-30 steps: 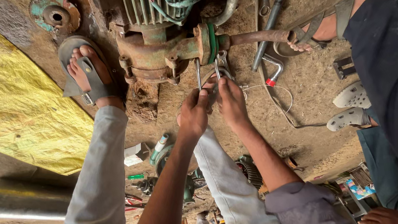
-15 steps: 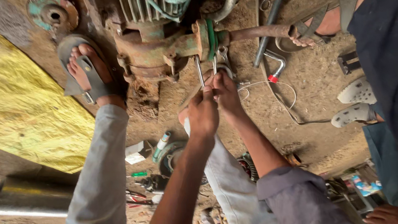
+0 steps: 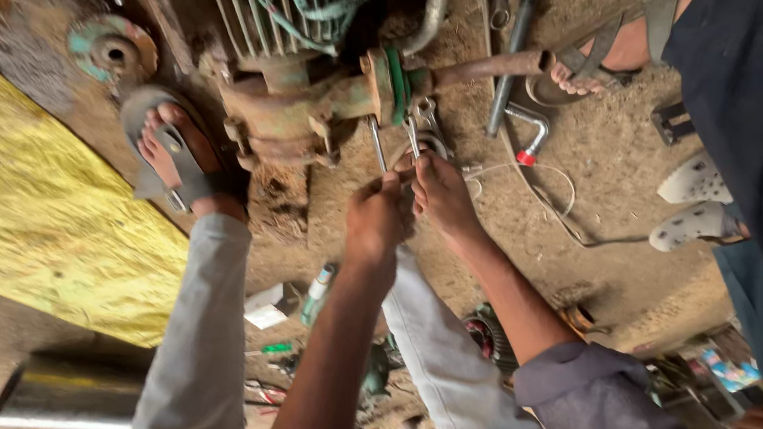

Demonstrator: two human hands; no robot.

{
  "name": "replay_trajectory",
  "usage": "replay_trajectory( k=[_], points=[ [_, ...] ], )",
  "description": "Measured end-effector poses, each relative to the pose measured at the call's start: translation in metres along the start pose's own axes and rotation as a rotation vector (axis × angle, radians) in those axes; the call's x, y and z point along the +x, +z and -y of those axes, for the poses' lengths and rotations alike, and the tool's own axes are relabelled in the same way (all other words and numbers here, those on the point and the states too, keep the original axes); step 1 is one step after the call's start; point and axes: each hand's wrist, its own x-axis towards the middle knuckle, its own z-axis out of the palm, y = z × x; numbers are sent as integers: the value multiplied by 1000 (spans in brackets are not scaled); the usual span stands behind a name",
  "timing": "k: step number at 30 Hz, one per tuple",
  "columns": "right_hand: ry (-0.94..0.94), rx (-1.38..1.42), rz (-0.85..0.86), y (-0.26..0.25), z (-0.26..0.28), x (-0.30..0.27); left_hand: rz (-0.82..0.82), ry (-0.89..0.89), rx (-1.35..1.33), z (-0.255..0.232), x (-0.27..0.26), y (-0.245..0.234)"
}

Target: The person uses two wrenches to tighten bolts on a motor assembly. They adjust the wrenches and apply force to secure the components of the machinery.

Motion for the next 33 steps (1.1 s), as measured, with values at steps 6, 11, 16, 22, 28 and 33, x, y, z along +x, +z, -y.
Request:
replay_trajectory(
  k=[6,11,16,22,28,33],
  points=[
    [163,13,-39,4,25,-42,-36,386,434,20,19,-19],
    [144,-176,-38,15,59,-48,-86,532,562,43,36,-40],
    [246,-170,-134,32,87,-42,-66,551,621,34,46,-39],
    [259,-114,-124,34,92,-38,-87,481,679,31,41,-40],
    [171,-172,-74,28,73,-23,-58,366,544,26,25,-25],
    [104,-53,-6,14,51,-11,-144,294,661,18,9,-17]
  ],
)
